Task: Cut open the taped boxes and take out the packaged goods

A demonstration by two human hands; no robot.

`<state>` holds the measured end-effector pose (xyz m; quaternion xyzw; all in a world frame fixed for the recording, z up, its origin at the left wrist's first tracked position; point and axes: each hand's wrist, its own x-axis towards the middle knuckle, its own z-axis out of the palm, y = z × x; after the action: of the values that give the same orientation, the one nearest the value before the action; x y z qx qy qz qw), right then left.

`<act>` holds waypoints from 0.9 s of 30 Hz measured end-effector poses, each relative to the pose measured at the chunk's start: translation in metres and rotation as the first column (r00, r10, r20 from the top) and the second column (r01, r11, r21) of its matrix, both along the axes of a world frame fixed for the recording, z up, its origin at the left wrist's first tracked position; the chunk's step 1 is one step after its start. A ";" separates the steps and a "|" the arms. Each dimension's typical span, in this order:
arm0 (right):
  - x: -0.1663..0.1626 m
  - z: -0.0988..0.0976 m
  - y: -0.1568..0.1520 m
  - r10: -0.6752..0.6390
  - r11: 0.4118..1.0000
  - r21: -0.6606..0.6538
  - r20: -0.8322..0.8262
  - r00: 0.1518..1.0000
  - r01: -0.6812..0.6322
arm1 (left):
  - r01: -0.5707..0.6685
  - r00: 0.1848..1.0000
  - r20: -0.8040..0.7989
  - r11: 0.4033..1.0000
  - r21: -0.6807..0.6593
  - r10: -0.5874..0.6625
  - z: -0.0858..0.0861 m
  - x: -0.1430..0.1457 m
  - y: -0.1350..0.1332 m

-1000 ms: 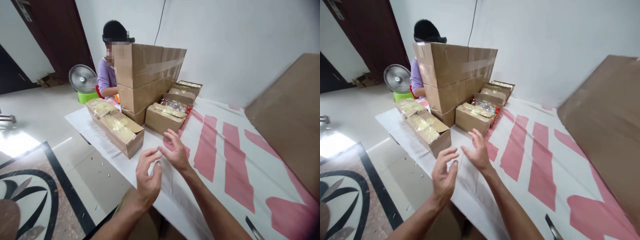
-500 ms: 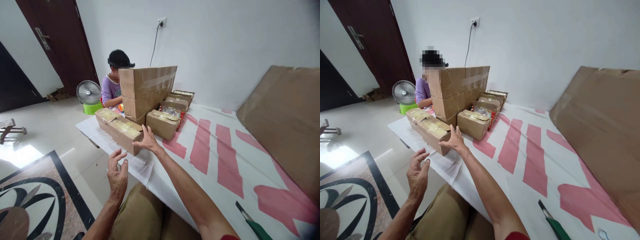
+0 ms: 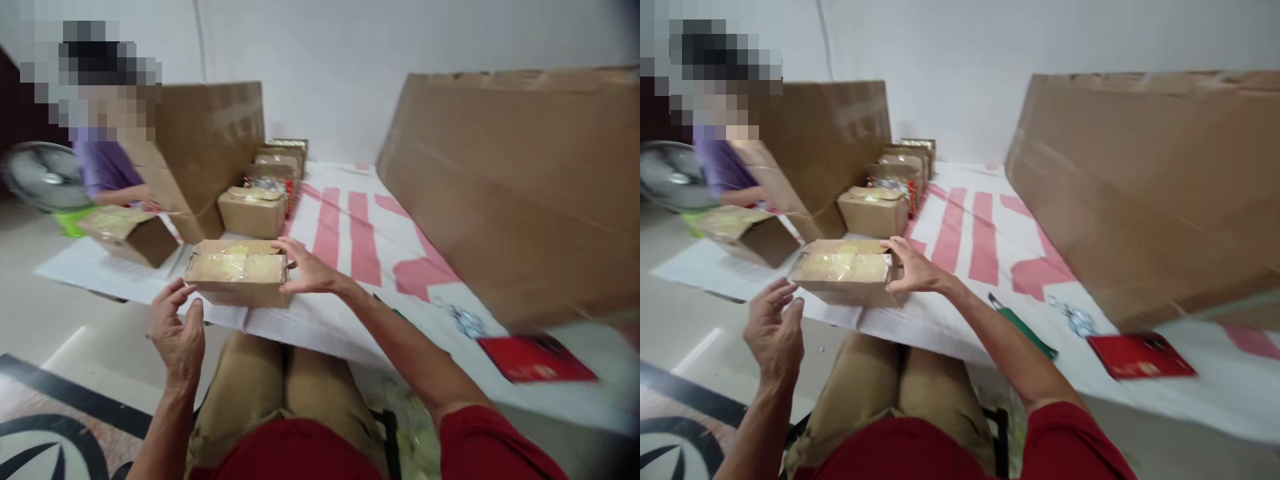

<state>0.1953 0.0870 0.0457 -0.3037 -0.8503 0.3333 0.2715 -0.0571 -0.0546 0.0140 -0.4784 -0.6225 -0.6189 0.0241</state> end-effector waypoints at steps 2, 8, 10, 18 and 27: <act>0.063 0.004 -0.024 -0.054 0.996 -0.074 0.018 0.998 0.055 | 0.105 0.989 -0.101 0.994 0.006 -0.104 0.007 0.023 0.009; 0.180 0.003 -0.095 -0.366 0.921 -0.111 0.092 0.926 0.374 | 0.433 0.839 -0.344 0.900 -0.049 -0.422 0.019 0.087 0.039; 0.204 -0.012 -0.114 -0.500 0.858 -0.063 0.120 0.858 0.509 | 0.474 0.796 -0.379 0.876 -0.094 -0.472 0.022 0.093 0.049; 0.220 -0.105 -0.144 -0.743 0.668 0.447 0.450 0.496 0.595 | 0.476 0.735 -0.413 0.843 -0.252 -0.538 0.012 0.088 0.077; 0.217 0.002 -0.147 -0.806 0.591 0.248 0.141 0.575 0.768 | 0.511 0.717 -0.401 0.821 -0.254 -0.571 -0.009 0.095 0.080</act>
<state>0.4124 -0.0601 0.0477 -0.6652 -0.6753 0.0695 0.3107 0.0374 0.0250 0.0054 -0.7723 -0.4685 -0.4270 -0.0415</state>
